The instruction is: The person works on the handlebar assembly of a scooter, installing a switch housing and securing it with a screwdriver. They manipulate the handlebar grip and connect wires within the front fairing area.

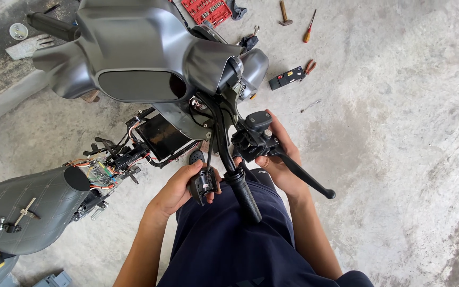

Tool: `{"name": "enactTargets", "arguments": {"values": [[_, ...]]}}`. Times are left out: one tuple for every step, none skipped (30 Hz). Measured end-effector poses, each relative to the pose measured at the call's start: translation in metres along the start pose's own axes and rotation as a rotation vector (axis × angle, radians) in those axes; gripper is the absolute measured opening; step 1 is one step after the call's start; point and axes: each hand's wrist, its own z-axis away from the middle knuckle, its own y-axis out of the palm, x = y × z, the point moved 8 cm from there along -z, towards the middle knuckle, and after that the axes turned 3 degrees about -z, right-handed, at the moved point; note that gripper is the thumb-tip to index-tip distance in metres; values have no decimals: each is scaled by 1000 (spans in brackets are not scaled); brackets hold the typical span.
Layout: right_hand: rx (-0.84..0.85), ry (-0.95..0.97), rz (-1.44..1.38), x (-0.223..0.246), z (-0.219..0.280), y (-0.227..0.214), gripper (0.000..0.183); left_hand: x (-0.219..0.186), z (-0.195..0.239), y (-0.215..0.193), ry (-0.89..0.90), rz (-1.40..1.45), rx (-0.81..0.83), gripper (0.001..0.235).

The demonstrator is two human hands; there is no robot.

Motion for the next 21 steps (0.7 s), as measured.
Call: {"name": "enactTargets", "arguments": {"values": [[3, 0, 1, -2, 3, -1, 105, 1, -1, -2, 3, 2, -1, 50], [-3, -11, 39, -3, 7, -2, 104, 2, -1, -3, 12, -110, 1, 55], [-10, -21, 77, -5, 10, -4, 104, 2, -1, -4, 21, -221, 2, 60], [-7, -20, 78, -5, 14, -2, 104, 2, -1, -4, 23, -218, 0, 60], [-9, -24, 102, -6, 17, -1, 104, 3, 0, -5, 7, -228, -25, 57], [-11, -30, 126, -6, 21, -1, 104, 4, 0, -6, -8, -238, -50, 55], [-8, -30, 128, -6, 22, 1, 104, 5, -1, -7, -6, -236, -51, 55], [-10, -19, 128, -7, 24, 2, 103, 6, 0, -9, -2, -250, -63, 54], [-13, -8, 129, -9, 26, 3, 102, 8, 0, -10, 3, -264, -74, 52], [-10, -6, 129, -10, 28, 5, 102, 10, -1, -11, 3, -262, -76, 52], [-10, 2, 125, -12, 29, 7, 100, 12, -1, -13, -2, -261, -98, 49], [-10, 9, 121, -14, 30, 8, 98, 14, -2, -16, -7, -262, -120, 46], [-9, 9, 121, -17, 31, 8, 98, 15, -2, -16, -7, -261, -121, 46], [-12, 9, 151, -19, 32, 8, 97, 13, -2, -16, 16, -252, -131, 42], [-15, 8, 181, -22, 33, 8, 96, 11, -2, -16, 39, -244, -140, 39], [-15, 7, 182, -26, 34, 5, 96, 10, -2, -16, 40, -244, -140, 39], [-16, -13, 194, -28, 34, 2, 94, 9, -2, -16, 33, -255, -154, 39], [-18, -31, 205, -31, 36, 0, 92, 9, 0, -16, 25, -266, -169, 39], [-17, -30, 205, -37, 37, -4, 92, 10, 0, -17, 24, -265, -169, 39], [-16, -46, 183, -41, 37, -8, 91, 10, -1, -17, 22, -265, -167, 39], [-15, -61, 160, -46, 38, -12, 89, 10, -1, -17, 20, -266, -165, 40]]}}
